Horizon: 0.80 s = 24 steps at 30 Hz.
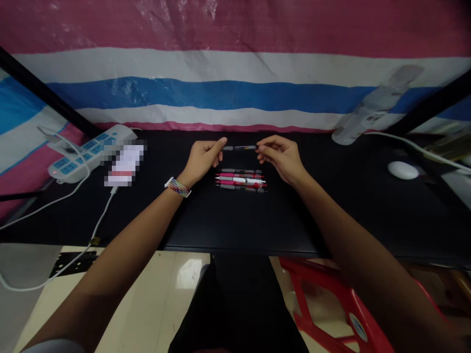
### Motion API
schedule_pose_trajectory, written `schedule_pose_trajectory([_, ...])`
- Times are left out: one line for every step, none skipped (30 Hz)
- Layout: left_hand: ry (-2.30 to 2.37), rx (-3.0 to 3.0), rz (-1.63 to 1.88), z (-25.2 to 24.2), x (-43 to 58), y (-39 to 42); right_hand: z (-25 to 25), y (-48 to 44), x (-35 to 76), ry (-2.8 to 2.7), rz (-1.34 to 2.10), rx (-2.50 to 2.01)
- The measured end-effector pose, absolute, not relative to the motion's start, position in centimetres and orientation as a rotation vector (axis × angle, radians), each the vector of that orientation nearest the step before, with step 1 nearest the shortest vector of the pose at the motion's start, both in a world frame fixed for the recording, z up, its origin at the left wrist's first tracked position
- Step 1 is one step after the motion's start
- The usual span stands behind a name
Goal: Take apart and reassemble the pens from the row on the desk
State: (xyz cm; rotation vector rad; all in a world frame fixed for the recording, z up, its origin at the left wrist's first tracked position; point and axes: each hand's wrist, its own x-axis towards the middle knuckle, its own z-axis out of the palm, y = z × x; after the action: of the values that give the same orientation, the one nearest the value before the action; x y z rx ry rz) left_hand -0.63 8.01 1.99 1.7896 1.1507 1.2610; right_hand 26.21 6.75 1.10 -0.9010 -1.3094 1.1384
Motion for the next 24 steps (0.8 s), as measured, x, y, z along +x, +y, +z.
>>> schedule_pose_trajectory([1.169, 1.783, 1.250, 1.98, -0.60, 7.96, 1.15, 6.71, 26.17, -1.296, 1.151, -0.903])
schedule_pose_trajectory([1.184, 1.781, 1.245, 1.97, -0.58, 7.92, 1.17, 6.68, 26.15, -1.286, 1.157, -0.905])
schedule_pose_trajectory([1.194, 1.780, 1.245, 1.99, -0.56, 7.88, 1.17, 6.68, 26.15, -1.280, 1.161, -0.906])
schedule_pose_trajectory([1.201, 1.780, 1.248, 2.02, -0.56, 7.85, 1.13, 6.71, 26.16, -1.276, 1.164, -0.906])
schedule_pose_trajectory([1.206, 1.779, 1.252, 2.07, -0.57, 7.83, 1.08, 6.76, 26.17, -1.273, 1.166, -0.905])
schedule_pose_trajectory([1.210, 1.777, 1.255, 2.11, -0.59, 7.81, 1.01, 6.82, 26.19, -1.273, 1.164, -0.904])
schedule_pose_trajectory([1.215, 1.774, 1.256, 2.14, -0.61, 7.81, 0.93, 6.88, 26.21, -1.278, 1.161, -0.903])
schedule_pose_trajectory([1.219, 1.772, 1.255, 2.17, -0.63, 7.82, 0.86, 6.93, 26.22, -1.288, 1.157, -0.902])
schedule_pose_trajectory([1.223, 1.769, 1.255, 2.17, -0.65, 7.84, 0.82, 6.97, 26.23, -1.301, 1.152, -0.900])
schedule_pose_trajectory([1.227, 1.765, 1.258, 2.15, -0.66, 7.88, 0.80, 6.97, 26.22, -1.316, 1.146, -0.897])
schedule_pose_trajectory([1.229, 1.761, 1.264, 2.11, -0.66, 7.92, 0.81, 6.94, 26.21, -1.329, 1.140, -0.895])
schedule_pose_trajectory([1.231, 1.755, 1.272, 2.05, -0.66, 7.96, 0.85, 6.89, 26.20, -1.340, 1.136, -0.894])
schedule_pose_trajectory([1.234, 1.749, 1.281, 1.97, -0.65, 8.02, 0.92, 6.82, 26.17, -1.346, 1.133, -0.896])
schedule_pose_trajectory([1.237, 1.744, 1.286, 1.88, -0.64, 8.07, 1.00, 6.73, 26.14, -1.349, 1.130, -0.901])
schedule_pose_trajectory([1.240, 1.739, 1.288, 1.78, -0.63, 8.13, 1.08, 6.65, 26.11, -1.348, 1.130, -0.907])
schedule_pose_trajectory([1.241, 1.736, 1.288, 1.68, -0.62, 8.19, 1.15, 6.57, 26.07, -1.344, 1.135, -0.912])
schedule_pose_trajectory([1.242, 1.734, 1.288, 1.59, -0.62, 8.24, 1.20, 6.51, 26.03, -1.336, 1.145, -0.913])
schedule_pose_trajectory([1.240, 1.734, 1.292, 1.51, -0.63, 8.31, 1.22, 6.47, 25.99, -1.323, 1.160, -0.910])
schedule_pose_trajectory([1.234, 1.735, 1.299, 1.45, -0.65, 8.37, 1.21, 6.45, 25.95, -1.306, 1.178, -0.901])
schedule_pose_trajectory([1.223, 1.736, 1.308, 1.41, -0.67, 8.43, 1.18, 6.45, 25.91, -1.288, 1.195, -0.890])
schedule_pose_trajectory([1.204, 1.731, 1.317, 1.40, -0.69, 8.51, 1.12, 6.47, 25.88, -1.269, 1.209, -0.885])
schedule_pose_trajectory([1.177, 1.716, 1.322, 1.40, -0.71, 8.58, 1.06, 6.50, 25.85, -1.253, 1.215, -0.885])
schedule_pose_trajectory([1.144, 1.691, 1.321, 1.41, -0.74, 8.67, 1.00, 6.54, 25.83, -1.238, 1.212, -0.892])
schedule_pose_trajectory([1.108, 1.662, 1.317, 1.43, -0.77, 8.75, 0.95, 6.57, 25.82, -1.226, 1.206, -0.904])
